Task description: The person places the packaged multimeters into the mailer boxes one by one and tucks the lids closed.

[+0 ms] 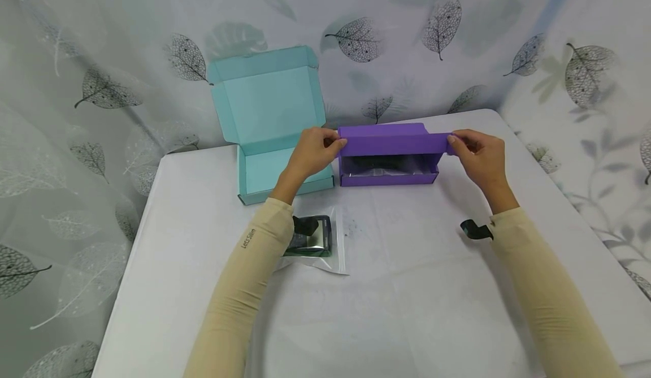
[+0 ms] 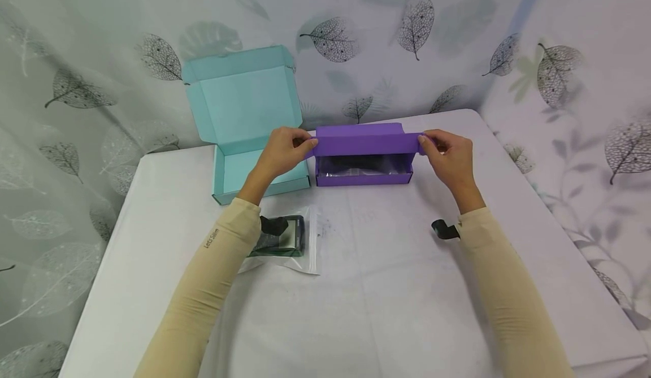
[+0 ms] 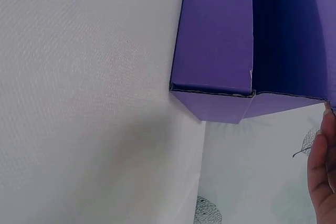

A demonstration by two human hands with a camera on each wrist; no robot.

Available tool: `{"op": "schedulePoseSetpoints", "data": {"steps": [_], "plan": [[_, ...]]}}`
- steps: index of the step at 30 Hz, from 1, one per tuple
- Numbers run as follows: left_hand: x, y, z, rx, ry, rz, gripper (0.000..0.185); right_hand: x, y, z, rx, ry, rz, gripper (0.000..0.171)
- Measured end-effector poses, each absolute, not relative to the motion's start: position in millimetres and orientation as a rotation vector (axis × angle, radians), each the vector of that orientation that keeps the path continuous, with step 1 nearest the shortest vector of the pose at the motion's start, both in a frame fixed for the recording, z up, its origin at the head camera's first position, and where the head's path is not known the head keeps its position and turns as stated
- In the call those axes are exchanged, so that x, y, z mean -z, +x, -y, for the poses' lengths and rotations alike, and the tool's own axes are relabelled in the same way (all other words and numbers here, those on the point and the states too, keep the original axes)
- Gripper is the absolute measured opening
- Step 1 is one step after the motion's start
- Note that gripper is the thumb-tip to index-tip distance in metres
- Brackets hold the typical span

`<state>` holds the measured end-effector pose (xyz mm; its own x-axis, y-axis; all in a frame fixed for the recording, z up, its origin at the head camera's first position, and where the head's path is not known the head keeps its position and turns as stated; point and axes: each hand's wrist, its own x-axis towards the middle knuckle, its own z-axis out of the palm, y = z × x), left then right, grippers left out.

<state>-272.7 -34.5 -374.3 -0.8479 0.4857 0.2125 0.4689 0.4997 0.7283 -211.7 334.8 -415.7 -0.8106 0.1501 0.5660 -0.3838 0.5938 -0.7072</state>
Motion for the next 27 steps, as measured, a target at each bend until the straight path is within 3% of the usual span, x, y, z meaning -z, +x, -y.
{"op": "schedulePoseSetpoints", "data": {"steps": [9,27], "plan": [[377.5,-273.4,34.4,-1.264,0.844,-2.698,0.027,402.3,-197.0,-321.9,-1.222,0.215,2.232,0.014],[387.3,-274.1,33.1,-1.183,0.888,-2.702,0.033,427.2,-202.7,-333.5,-1.244,0.205,2.297,0.013]]}}
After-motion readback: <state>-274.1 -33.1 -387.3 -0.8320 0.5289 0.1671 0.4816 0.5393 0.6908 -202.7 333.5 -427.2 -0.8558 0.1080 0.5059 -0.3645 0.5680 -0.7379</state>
